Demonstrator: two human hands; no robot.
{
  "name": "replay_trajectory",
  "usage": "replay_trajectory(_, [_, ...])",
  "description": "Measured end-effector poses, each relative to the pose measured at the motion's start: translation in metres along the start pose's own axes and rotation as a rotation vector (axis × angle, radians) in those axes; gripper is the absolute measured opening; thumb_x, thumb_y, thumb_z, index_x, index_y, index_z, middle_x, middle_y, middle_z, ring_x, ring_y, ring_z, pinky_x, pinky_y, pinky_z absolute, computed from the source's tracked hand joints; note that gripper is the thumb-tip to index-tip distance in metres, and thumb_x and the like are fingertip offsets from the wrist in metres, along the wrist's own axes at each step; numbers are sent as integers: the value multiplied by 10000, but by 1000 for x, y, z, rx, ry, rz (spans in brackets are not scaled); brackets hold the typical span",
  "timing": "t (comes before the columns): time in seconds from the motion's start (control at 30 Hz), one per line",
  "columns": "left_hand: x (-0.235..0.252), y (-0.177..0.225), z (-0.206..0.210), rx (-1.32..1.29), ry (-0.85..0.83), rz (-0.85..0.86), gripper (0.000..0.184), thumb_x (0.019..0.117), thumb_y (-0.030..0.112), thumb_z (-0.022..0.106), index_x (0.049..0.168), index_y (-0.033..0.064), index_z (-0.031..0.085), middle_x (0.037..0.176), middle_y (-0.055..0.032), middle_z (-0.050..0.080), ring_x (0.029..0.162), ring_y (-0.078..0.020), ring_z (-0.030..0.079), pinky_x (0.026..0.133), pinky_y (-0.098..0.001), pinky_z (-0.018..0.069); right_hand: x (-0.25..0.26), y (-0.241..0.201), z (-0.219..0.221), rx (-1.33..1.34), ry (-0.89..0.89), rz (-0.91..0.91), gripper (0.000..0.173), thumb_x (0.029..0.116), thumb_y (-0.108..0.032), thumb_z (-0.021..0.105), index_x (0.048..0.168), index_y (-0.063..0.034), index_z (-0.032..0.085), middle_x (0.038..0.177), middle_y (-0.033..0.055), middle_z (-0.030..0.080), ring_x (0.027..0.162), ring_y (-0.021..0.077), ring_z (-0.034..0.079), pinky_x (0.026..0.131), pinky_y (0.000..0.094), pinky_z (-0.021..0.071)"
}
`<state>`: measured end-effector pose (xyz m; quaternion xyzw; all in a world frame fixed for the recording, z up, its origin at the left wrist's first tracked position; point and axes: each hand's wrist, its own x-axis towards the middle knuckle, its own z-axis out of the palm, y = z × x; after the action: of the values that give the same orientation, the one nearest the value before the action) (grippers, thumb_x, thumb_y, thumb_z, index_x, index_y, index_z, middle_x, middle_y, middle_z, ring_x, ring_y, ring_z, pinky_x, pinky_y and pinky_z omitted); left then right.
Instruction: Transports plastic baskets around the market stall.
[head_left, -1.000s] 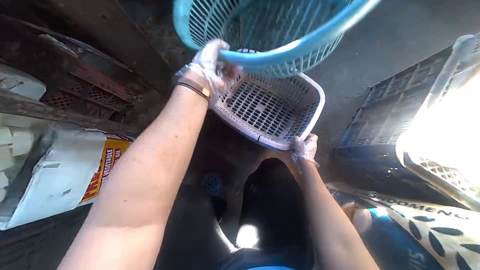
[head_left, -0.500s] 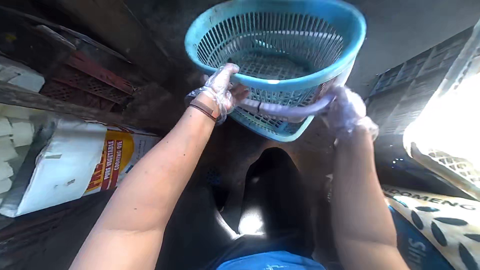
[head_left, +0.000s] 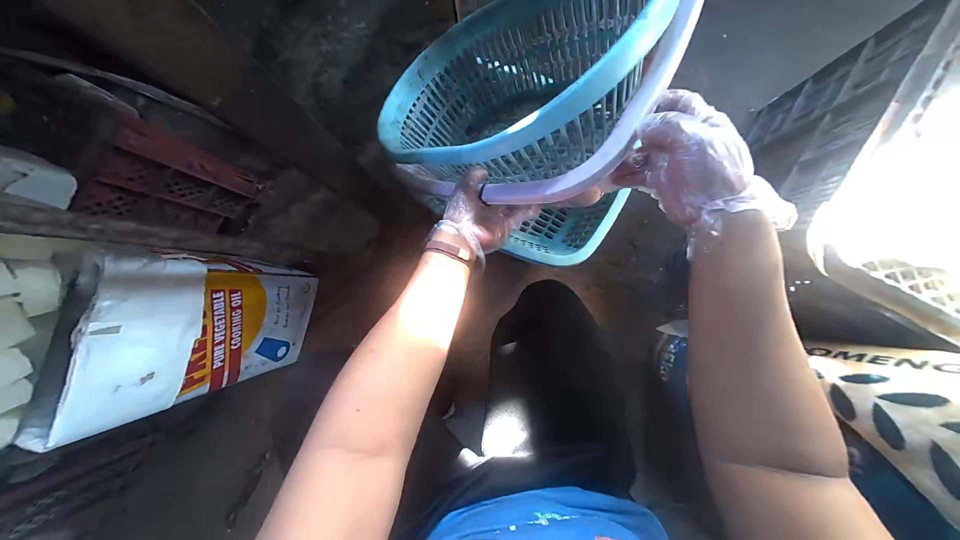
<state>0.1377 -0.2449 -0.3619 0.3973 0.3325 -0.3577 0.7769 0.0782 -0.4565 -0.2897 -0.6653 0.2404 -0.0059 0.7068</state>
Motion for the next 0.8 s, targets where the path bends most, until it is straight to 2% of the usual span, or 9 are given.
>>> replay_trajectory(0.07, [0,7,1,-46,71,33,341,1018,270,457,1308,91,444,1170,-151,587,969,-241,651,781,-359,585,1,20,-9,-93,48,-125,329,969,-97,465,1279,-89,572,1082,24,657,739,96,686,651,279,613])
replay_trajectory(0.13, [-11,23,5,20,108,74,248,1015,245,456,1217,101,463,1087,-124,594,896,-214,649,722,-347,580,14,58,-23,-269,244,-150,371,991,-131,509,1345,-47,578,1188,108,673,822,149,693,707,327,600])
replay_trajectory(0.23, [-32,47,7,141,41,157,304,1056,307,365,1230,87,482,1088,-131,622,923,-232,674,758,-373,598,32,138,-26,-596,342,223,703,900,-359,769,1435,12,503,1362,306,572,1223,432,602,1020,602,494])
replay_trajectory(0.37, [-45,67,3,175,-7,224,377,1072,360,300,1299,108,465,1177,-140,634,1008,-261,691,821,-396,610,31,191,0,-749,344,514,750,863,-292,773,1458,-12,411,1367,271,580,1255,413,603,1001,594,511])
replay_trajectory(0.5, [-41,64,-6,185,34,192,387,1071,402,305,1284,122,467,1150,-134,646,965,-252,709,763,-365,622,27,175,5,-795,446,460,724,848,-263,769,1434,15,446,1424,279,517,1259,416,591,994,572,518])
replay_trajectory(0.6, [-34,49,-9,180,83,137,373,1043,366,367,1285,102,475,1138,-144,649,935,-251,705,766,-370,613,21,148,-4,-547,475,294,642,903,-313,740,1396,8,484,1278,250,639,1154,374,654,963,568,530])
replay_trajectory(0.7, [-26,36,-11,300,168,69,398,1046,386,400,1331,116,466,1187,-125,644,983,-222,682,804,-348,577,10,86,-10,-48,272,264,442,1097,-409,390,1365,-74,494,1112,110,622,944,207,653,802,403,563])
replay_trajectory(0.77, [-21,35,-10,436,263,74,364,1020,437,449,1255,166,511,1125,-59,638,963,-172,638,791,-350,526,5,46,-11,61,131,270,460,1106,-469,258,1210,-123,544,987,28,605,871,154,642,755,363,557])
replay_trajectory(0.8, [-18,36,-8,488,317,112,331,1001,451,491,1186,177,511,1042,-33,583,921,-165,585,778,-379,498,5,31,-11,50,81,243,473,1115,-455,261,1251,-105,549,1010,37,607,887,156,644,759,359,560])
